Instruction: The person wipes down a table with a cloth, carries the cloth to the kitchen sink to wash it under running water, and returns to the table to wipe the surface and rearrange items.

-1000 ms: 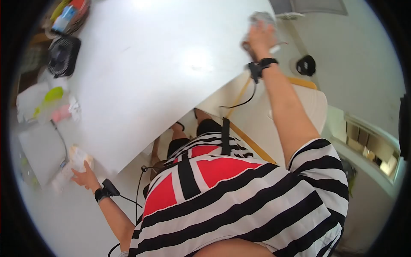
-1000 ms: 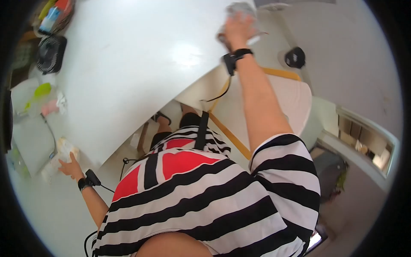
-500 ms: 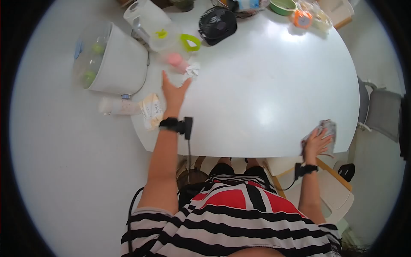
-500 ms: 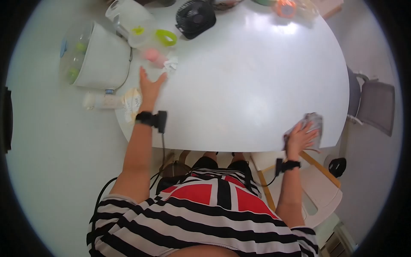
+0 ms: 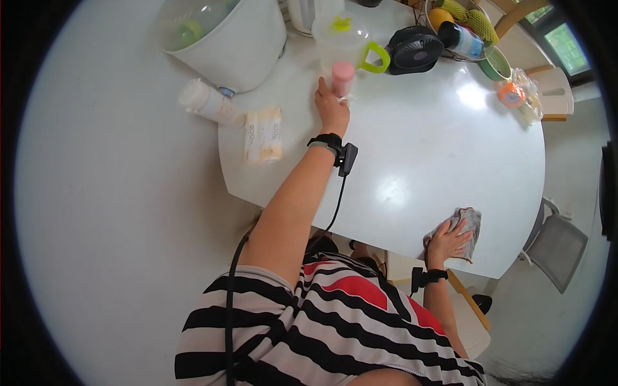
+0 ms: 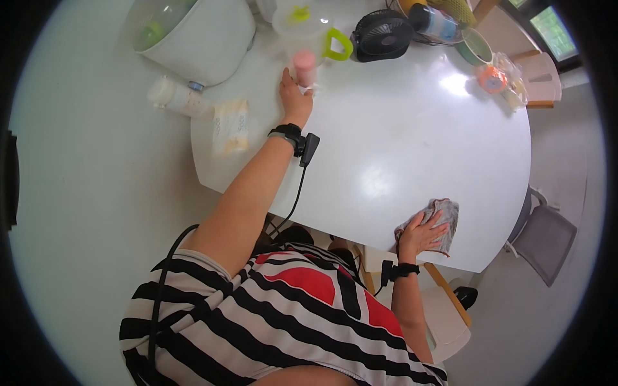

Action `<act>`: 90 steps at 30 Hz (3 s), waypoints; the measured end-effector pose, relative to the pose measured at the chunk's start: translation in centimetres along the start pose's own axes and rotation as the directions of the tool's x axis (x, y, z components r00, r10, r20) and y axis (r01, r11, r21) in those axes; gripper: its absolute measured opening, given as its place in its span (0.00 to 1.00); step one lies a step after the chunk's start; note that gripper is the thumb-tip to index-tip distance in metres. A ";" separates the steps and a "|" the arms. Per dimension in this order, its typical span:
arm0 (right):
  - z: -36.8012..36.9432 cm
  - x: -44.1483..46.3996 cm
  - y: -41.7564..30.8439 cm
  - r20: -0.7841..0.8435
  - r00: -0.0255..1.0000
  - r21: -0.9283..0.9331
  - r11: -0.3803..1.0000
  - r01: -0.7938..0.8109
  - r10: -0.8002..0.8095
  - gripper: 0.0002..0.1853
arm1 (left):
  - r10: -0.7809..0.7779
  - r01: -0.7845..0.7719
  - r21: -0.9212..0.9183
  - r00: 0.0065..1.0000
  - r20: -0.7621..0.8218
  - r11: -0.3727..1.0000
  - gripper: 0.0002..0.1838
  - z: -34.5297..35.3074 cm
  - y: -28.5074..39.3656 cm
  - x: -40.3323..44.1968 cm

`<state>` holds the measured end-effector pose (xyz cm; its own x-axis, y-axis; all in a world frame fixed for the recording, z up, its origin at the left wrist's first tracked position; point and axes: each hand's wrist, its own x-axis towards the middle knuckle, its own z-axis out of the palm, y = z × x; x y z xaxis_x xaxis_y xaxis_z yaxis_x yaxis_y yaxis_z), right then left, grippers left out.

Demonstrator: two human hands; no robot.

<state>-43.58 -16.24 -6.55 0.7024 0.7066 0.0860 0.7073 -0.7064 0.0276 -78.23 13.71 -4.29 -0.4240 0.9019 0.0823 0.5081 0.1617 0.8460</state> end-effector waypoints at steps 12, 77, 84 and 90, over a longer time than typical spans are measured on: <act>0.8 -0.9 1.4 -0.032 0.999 -0.022 0.999 -0.035 0.035 0.35 | 0.063 -0.053 -0.074 0.987 0.146 0.996 0.12 -17.5 -3.6 -9.8; -0.7 0.1 0.5 -0.050 0.998 0.018 0.999 -0.031 0.032 0.35 | 0.033 0.032 0.142 0.898 -0.438 0.989 0.31 -12.7 -4.8 6.2; 0.2 1.0 0.4 -0.050 0.999 0.041 0.999 0.003 -0.001 0.36 | 0.108 0.080 0.349 0.867 -0.486 0.934 0.38 -14.0 -8.6 7.0; -0.2 1.8 -0.2 -0.059 0.998 0.085 0.996 -0.026 0.031 0.36 | -0.052 0.193 0.347 0.925 -0.375 0.918 0.36 -15.6 -6.4 7.4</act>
<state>-42.48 -14.82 -6.21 0.7179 0.6809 0.1452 0.6933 -0.7182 -0.0596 -96.30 13.07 -0.93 -0.7003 0.6759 0.2297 0.6450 0.4612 0.6093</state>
